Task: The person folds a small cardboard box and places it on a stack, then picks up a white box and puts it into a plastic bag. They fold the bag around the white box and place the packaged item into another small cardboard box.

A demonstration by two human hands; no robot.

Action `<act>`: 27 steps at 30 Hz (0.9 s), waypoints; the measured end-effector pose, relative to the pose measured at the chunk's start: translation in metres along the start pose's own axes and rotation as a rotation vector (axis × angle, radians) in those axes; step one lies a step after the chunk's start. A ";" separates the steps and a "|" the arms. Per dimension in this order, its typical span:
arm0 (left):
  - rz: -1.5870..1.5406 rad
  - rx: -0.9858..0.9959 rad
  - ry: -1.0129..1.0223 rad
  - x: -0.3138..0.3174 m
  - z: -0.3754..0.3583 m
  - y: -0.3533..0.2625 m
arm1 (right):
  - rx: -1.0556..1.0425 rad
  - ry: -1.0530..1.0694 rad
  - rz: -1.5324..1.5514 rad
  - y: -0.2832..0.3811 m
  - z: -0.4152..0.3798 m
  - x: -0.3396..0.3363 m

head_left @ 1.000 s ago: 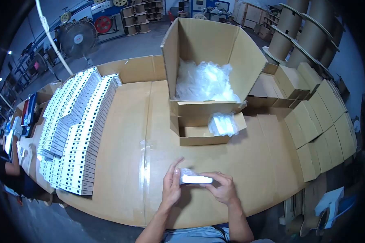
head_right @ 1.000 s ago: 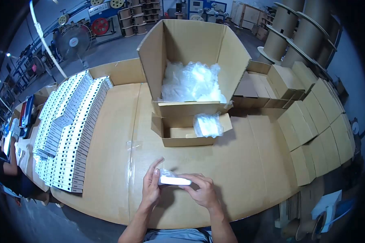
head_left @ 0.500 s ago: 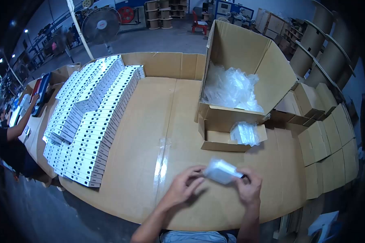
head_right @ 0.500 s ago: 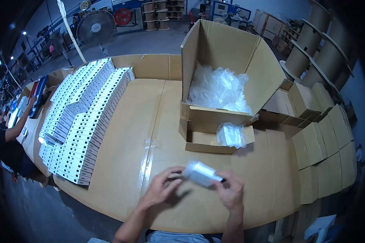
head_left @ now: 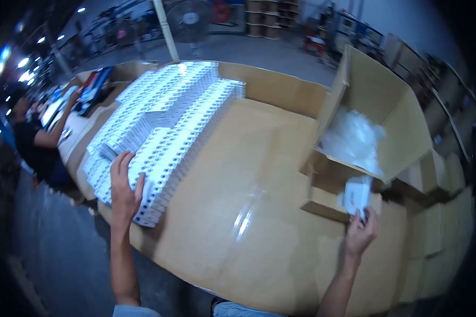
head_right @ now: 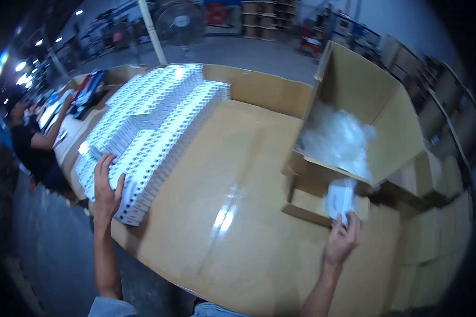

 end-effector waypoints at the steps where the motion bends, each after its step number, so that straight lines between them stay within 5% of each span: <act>1: 0.038 -0.015 -0.020 -0.001 0.001 0.014 | -0.001 -0.008 -0.044 -0.006 0.001 0.002; 6: 0.091 -0.044 -0.076 0.011 0.002 0.075 | -0.239 -0.002 -0.317 -0.015 0.015 0.008; 14: 0.130 -0.291 -0.216 0.016 -0.007 0.140 | -0.126 0.144 -0.502 -0.050 0.033 0.020; 15: 0.143 -0.274 -0.194 0.014 -0.007 0.138 | -0.254 0.042 -0.424 -0.008 0.019 0.023; 20: 0.061 -0.280 -0.124 0.025 -0.017 0.148 | -0.374 0.000 -0.527 -0.002 0.012 0.022; 27: -0.211 -0.447 -0.291 0.039 -0.042 0.165 | -0.598 -0.206 -0.516 0.007 -0.002 0.026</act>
Point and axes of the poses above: each hand's wrist, its own z-axis towards the middle knuckle, its own x-axis out of the palm, y = z × x, the point moved 3 cm from there along z, towards the middle knuckle, and after that the axes turned 9 degrees about x, right-handed, at the moved point
